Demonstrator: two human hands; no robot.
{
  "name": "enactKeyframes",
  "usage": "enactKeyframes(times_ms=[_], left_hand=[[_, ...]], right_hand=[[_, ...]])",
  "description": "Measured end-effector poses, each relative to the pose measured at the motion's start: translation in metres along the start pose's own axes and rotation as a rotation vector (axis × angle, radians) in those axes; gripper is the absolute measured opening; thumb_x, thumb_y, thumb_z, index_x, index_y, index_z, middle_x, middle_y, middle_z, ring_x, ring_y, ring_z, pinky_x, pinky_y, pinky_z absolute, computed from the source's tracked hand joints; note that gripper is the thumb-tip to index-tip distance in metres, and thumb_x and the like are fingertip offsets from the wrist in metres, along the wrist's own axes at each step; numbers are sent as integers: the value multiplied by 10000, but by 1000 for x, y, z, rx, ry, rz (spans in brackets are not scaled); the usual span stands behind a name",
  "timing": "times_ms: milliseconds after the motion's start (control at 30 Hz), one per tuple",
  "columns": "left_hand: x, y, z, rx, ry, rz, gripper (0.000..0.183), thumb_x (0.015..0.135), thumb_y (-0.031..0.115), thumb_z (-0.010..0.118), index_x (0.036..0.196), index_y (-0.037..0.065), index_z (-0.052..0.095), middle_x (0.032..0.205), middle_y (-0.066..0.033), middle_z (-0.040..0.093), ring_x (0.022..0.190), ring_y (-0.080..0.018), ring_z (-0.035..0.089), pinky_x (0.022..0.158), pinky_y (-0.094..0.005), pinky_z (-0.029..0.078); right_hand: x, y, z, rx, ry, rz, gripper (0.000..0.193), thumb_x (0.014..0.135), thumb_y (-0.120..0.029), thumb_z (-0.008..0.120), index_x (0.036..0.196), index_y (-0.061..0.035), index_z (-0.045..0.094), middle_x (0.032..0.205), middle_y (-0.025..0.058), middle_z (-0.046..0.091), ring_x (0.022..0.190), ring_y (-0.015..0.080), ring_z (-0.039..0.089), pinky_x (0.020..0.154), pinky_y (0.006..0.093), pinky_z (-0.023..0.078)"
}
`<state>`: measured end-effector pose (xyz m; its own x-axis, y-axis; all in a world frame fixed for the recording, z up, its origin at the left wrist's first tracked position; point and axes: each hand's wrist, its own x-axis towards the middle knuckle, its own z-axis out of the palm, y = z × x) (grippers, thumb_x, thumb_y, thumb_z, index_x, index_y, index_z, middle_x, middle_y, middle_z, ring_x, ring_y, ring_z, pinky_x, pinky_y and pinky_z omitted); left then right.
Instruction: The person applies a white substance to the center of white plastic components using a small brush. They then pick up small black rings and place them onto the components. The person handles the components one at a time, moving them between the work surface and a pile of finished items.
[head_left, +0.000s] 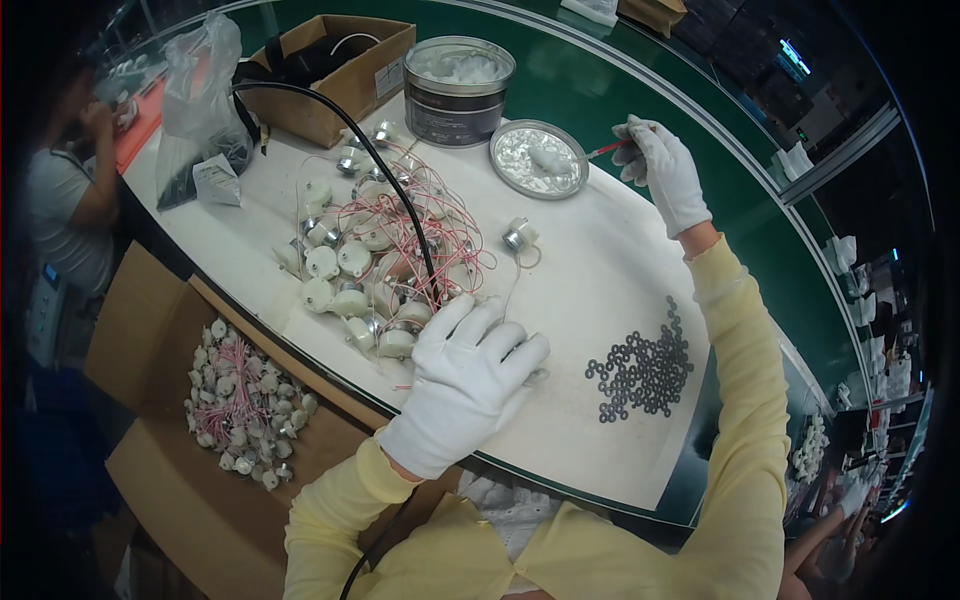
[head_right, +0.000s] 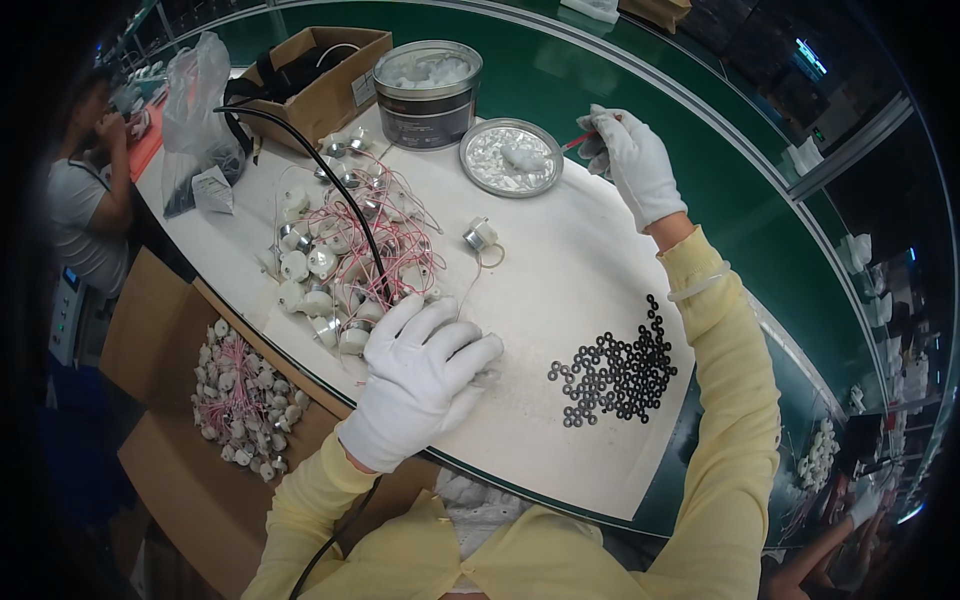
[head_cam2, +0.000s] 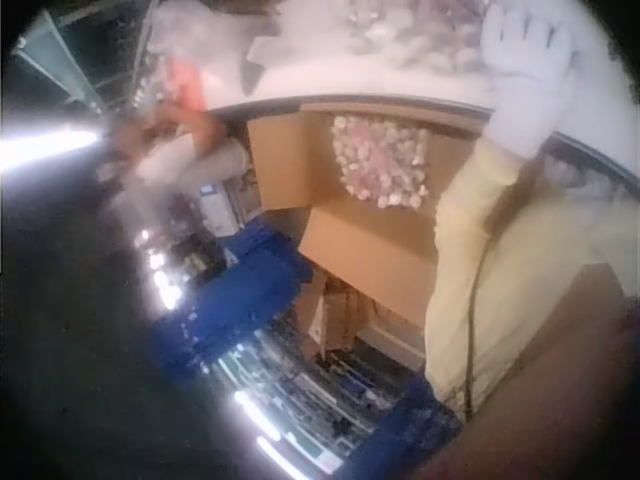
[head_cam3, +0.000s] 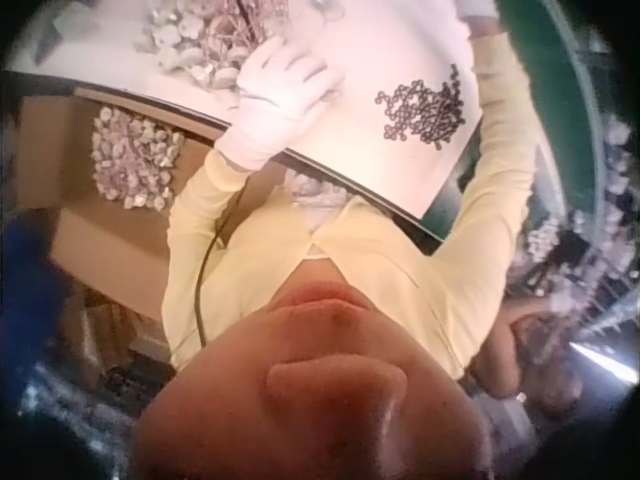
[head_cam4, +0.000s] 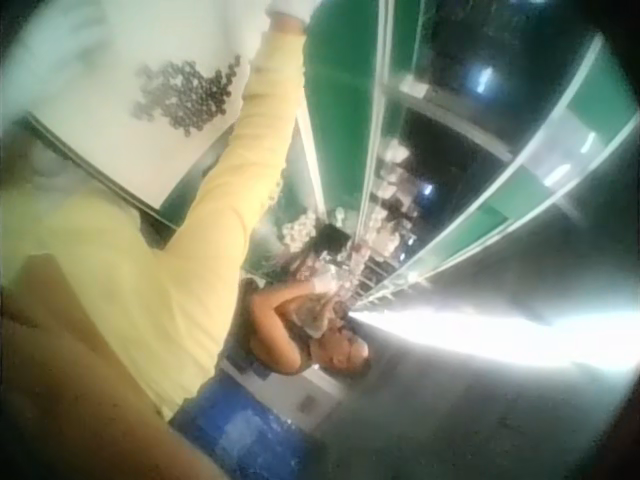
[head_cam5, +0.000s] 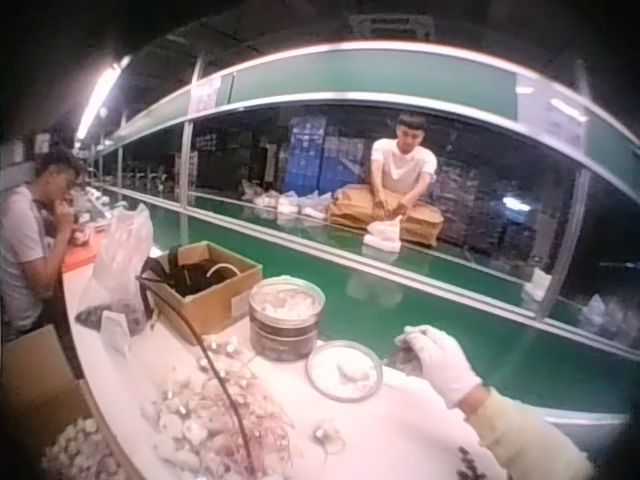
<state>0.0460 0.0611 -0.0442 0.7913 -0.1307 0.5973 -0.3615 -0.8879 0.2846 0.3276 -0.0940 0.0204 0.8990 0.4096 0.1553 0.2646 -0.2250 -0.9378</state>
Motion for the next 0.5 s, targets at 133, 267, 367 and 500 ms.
enactKeyframes(times_ms=[133,267,367,500], left_hand=[[0,0,-1,-1,-21,-1,368,702,249,779,1044,153,684,959,-23,646,1044,-280,615,974,-458,447],[0,0,-2,-5,-32,-7,372,701,251,777,1049,158,685,966,-25,648,1051,-282,612,981,-461,445],[-1,0,-1,1,-35,-6,373,702,254,775,1052,162,686,970,-24,648,1056,-284,611,986,-464,444],[-1,0,-1,0,-36,-5,374,704,255,772,1057,162,688,975,-23,649,1057,-285,612,990,-465,442]], right_hand=[[5,8,4,14,-28,15,315,1086,-247,511,1154,14,674,852,52,691,670,90,605,609,244,485],[7,13,5,4,-42,24,323,1079,-275,514,1104,-7,693,788,35,680,621,81,587,580,233,451],[5,13,4,-21,-39,41,322,1075,-283,516,1082,-17,698,777,27,680,604,75,579,572,229,442],[2,13,2,-44,-45,45,322,1073,-289,517,1064,-24,700,774,23,683,599,68,576,563,225,433]])
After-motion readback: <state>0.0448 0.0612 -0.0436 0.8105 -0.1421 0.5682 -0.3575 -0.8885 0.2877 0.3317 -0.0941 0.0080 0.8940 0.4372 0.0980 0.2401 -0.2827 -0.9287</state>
